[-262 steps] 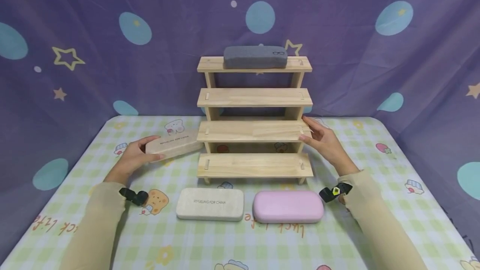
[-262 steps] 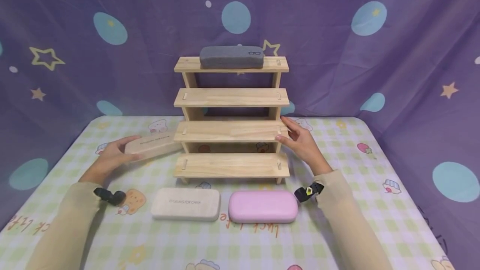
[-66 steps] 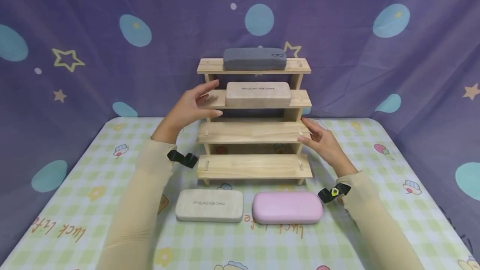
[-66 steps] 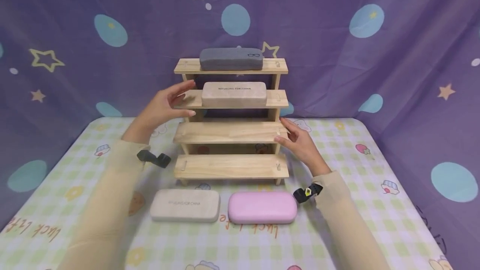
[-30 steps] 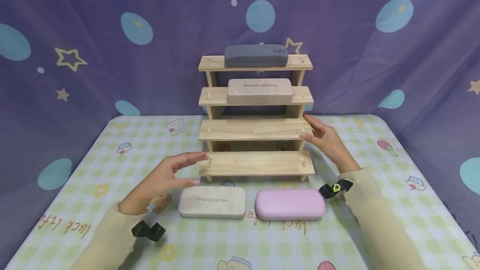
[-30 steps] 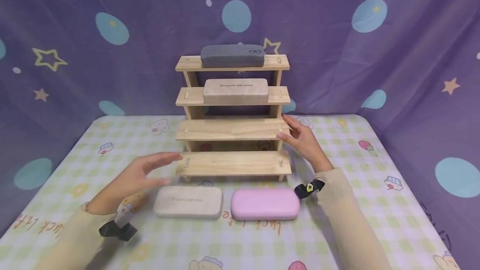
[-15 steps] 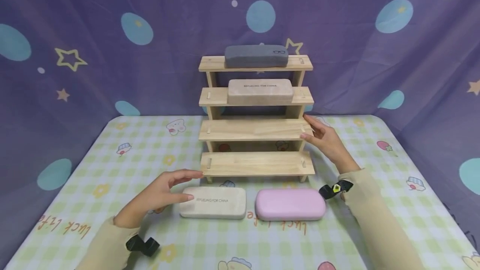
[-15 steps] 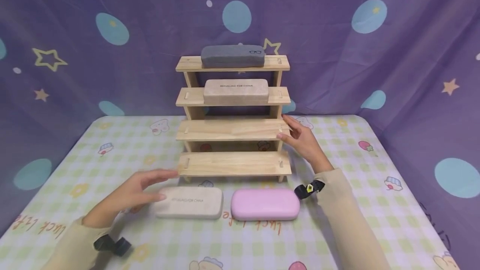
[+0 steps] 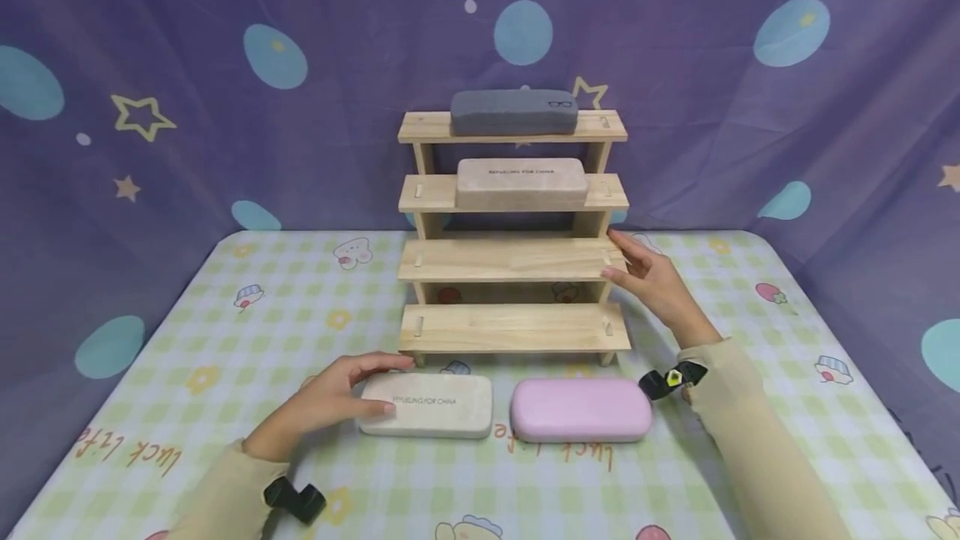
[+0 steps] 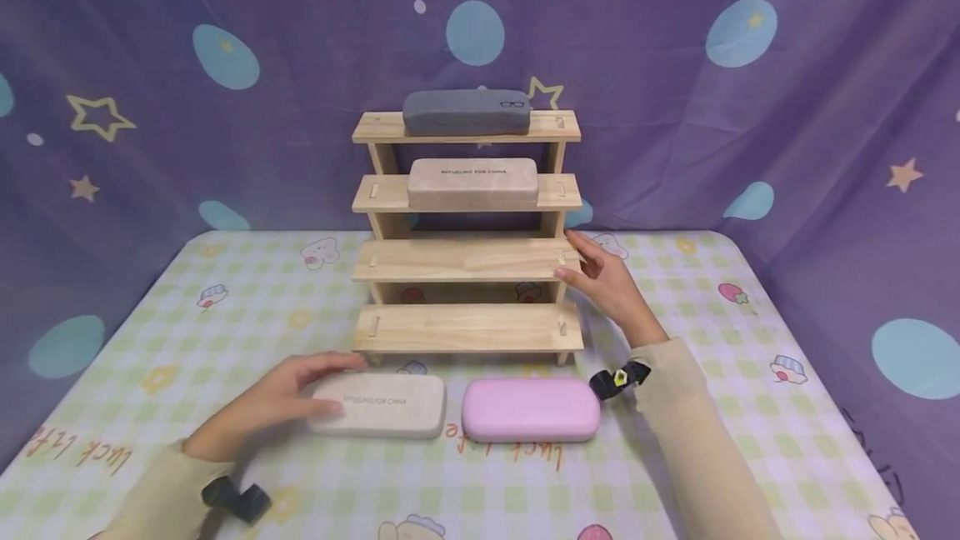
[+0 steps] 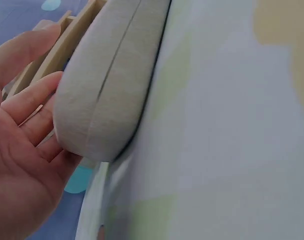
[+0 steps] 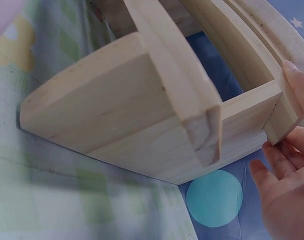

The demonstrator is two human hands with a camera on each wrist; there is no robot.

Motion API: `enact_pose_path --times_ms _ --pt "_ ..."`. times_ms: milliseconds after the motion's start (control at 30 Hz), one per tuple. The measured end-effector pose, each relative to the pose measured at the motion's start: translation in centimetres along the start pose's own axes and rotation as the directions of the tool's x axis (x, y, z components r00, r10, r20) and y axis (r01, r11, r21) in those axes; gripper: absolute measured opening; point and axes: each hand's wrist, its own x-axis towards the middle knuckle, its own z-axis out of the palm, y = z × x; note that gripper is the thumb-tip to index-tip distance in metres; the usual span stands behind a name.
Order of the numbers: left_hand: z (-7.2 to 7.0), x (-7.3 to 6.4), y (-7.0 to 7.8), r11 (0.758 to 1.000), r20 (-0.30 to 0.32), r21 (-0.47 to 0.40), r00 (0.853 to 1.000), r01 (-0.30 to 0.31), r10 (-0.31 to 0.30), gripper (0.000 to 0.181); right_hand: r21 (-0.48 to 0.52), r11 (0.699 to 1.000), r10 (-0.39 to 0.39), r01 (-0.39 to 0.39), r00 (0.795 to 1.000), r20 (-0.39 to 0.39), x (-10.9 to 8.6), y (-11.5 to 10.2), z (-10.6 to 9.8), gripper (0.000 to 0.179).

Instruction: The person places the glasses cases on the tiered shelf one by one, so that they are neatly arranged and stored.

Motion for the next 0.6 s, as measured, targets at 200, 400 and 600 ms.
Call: enact_pose_path --times_ms 200,400,600 --pt "-0.04 -0.09 -0.18 0.995 0.052 -0.009 0.994 0.095 -0.094 0.057 -0.001 1.0 -0.002 0.002 1.0 0.001 0.07 -0.05 0.01 0.067" --pt "-0.25 -0.22 -0.48 0.984 0.106 -0.015 0.979 0.175 -0.172 0.07 -0.001 1.0 0.001 -0.001 1.0 0.005 0.07 -0.1 0.0 0.067" --pt "-0.34 -0.4 -0.93 0.988 0.125 0.031 0.98 0.15 -0.153 0.08 -0.018 1.0 0.008 -0.008 1.0 0.003 0.07 0.01 -0.03 0.067"
